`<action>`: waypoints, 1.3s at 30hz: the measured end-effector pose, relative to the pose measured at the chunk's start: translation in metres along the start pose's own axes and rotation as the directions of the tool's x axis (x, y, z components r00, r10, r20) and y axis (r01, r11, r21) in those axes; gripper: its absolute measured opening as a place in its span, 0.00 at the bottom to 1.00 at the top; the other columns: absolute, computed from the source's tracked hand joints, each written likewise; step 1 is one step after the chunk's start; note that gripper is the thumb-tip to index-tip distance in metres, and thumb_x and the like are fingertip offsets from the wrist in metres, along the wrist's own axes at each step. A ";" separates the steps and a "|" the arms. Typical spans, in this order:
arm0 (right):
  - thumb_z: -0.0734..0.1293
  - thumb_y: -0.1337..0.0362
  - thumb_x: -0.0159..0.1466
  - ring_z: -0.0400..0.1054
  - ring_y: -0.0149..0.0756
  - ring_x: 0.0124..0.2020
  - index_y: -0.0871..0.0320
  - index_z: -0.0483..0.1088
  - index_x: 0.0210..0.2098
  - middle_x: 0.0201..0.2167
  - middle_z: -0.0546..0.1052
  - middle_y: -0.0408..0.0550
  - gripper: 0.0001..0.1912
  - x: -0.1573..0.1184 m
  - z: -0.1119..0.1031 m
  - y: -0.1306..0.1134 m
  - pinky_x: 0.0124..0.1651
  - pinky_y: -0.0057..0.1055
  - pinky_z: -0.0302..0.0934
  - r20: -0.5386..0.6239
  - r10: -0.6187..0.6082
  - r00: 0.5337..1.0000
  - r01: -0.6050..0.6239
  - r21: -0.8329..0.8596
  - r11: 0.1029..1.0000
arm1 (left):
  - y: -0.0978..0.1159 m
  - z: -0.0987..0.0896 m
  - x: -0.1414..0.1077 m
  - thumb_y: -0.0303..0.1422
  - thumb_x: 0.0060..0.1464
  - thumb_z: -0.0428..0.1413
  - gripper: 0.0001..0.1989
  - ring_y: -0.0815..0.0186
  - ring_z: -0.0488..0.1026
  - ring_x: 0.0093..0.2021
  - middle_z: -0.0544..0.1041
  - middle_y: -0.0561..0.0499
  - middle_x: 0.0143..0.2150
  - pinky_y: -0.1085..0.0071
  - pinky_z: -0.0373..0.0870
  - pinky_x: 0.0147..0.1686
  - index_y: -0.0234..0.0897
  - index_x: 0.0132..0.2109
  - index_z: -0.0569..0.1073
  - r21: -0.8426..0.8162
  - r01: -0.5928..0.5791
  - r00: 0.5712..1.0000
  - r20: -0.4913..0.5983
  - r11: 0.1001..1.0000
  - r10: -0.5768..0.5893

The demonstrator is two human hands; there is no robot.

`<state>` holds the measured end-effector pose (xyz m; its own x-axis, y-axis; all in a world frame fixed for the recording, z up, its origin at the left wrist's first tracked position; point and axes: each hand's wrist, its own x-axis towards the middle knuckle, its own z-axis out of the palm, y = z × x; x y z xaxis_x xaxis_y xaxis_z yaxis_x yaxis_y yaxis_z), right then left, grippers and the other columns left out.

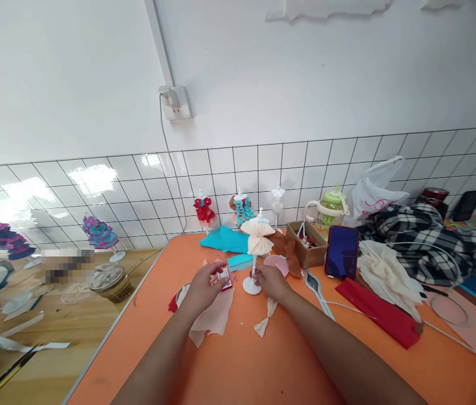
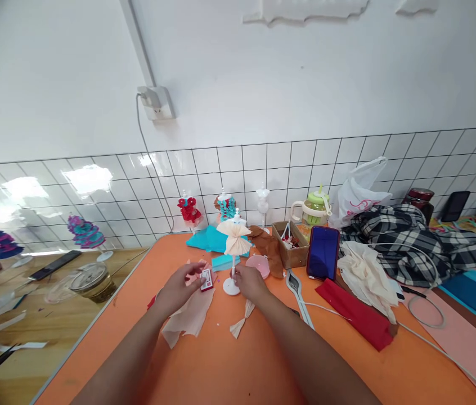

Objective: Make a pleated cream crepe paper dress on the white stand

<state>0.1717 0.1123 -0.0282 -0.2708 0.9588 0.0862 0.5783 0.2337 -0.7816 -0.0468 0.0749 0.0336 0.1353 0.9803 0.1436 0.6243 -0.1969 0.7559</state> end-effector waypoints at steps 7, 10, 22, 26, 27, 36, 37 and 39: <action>0.59 0.67 0.62 0.69 0.36 0.34 0.57 0.70 0.35 0.30 0.76 0.49 0.08 0.004 0.007 -0.001 0.33 0.26 0.50 -0.091 -0.005 0.996 -0.013 -0.194 0.981 | -0.034 -0.011 -0.023 0.33 0.48 0.53 0.09 0.57 0.69 0.45 0.74 0.49 0.42 0.64 0.63 0.43 0.44 0.35 0.77 0.391 -0.061 0.981 0.193 0.919 -0.017; 0.60 0.66 0.62 0.69 0.37 0.35 0.57 0.72 0.36 0.31 0.77 0.49 0.09 0.006 0.008 -0.003 0.33 0.26 0.50 -0.100 0.003 0.995 -0.026 -0.232 0.972 | -0.047 -0.011 -0.026 0.32 0.46 0.55 0.09 0.57 0.68 0.47 0.73 0.49 0.46 0.63 0.62 0.46 0.45 0.37 0.77 0.426 -0.085 0.971 0.236 0.901 -0.020; 0.56 0.69 0.61 0.69 0.39 0.42 0.53 0.71 0.45 0.41 0.77 0.47 0.17 -0.054 -0.008 -0.005 0.44 0.33 0.58 -0.153 -0.023 0.988 -0.020 -0.274 0.961 | -0.036 -0.018 -0.030 0.44 0.40 0.60 0.17 0.55 0.68 0.44 0.72 0.48 0.40 0.66 0.61 0.37 0.42 0.38 0.70 0.597 0.064 0.984 0.095 0.800 -0.149; 0.58 0.78 0.55 0.59 0.40 0.54 0.52 0.71 0.46 0.50 0.72 0.46 0.24 -0.082 -0.014 0.001 0.53 0.37 0.53 0.130 -0.325 0.937 0.350 -0.339 0.873 | -0.031 -0.024 -0.030 0.40 0.47 0.54 0.08 0.57 0.69 0.39 0.72 0.48 0.35 0.66 0.59 0.35 0.41 0.30 0.71 0.645 0.035 0.980 0.126 0.763 -0.151; 0.57 0.78 0.56 0.58 0.41 0.55 0.52 0.71 0.46 0.49 0.72 0.46 0.23 -0.085 -0.014 0.002 0.53 0.38 0.52 0.177 -0.344 0.922 0.386 -0.355 0.851 | -0.027 -0.024 -0.031 0.40 0.49 0.52 0.09 0.57 0.69 0.40 0.72 0.47 0.37 0.66 0.59 0.36 0.41 0.32 0.71 0.646 0.031 0.988 0.096 0.763 -0.122; 0.60 0.68 0.62 0.65 0.37 0.42 0.57 0.73 0.33 0.36 0.75 0.49 0.10 -0.079 -0.022 0.002 0.46 0.34 0.55 0.083 -0.271 0.959 0.282 -0.355 0.891 | -0.008 0.022 -0.044 0.40 0.45 0.56 0.11 0.52 0.70 0.37 0.74 0.40 0.34 0.64 0.59 0.32 0.36 0.33 0.71 0.592 0.159 0.950 0.127 0.790 -0.286; 0.60 0.68 0.62 0.65 0.37 0.41 0.57 0.73 0.33 0.36 0.74 0.49 0.09 -0.079 -0.023 0.003 0.45 0.33 0.56 0.073 -0.267 0.961 0.276 -0.341 0.899 | -0.010 0.021 -0.043 0.37 0.46 0.54 0.08 0.52 0.71 0.35 0.74 0.40 0.33 0.64 0.59 0.31 0.36 0.32 0.71 0.589 0.167 0.946 0.129 0.790 -0.296; 0.60 0.66 0.62 0.65 0.36 0.40 0.57 0.73 0.33 0.35 0.75 0.48 0.09 -0.079 -0.025 0.007 0.43 0.32 0.56 0.051 -0.264 0.963 0.266 -0.322 0.908 | -0.013 0.014 -0.041 0.34 0.49 0.50 0.06 0.54 0.70 0.32 0.74 0.43 0.30 0.65 0.59 0.30 0.37 0.30 0.71 0.571 0.168 0.952 0.119 0.804 -0.283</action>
<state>0.2163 0.0423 -0.0254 -0.4528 0.8535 0.2578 0.7013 0.5195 -0.4881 -0.0501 0.0372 0.0092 0.0437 0.9872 -0.1534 0.9638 -0.0012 0.2668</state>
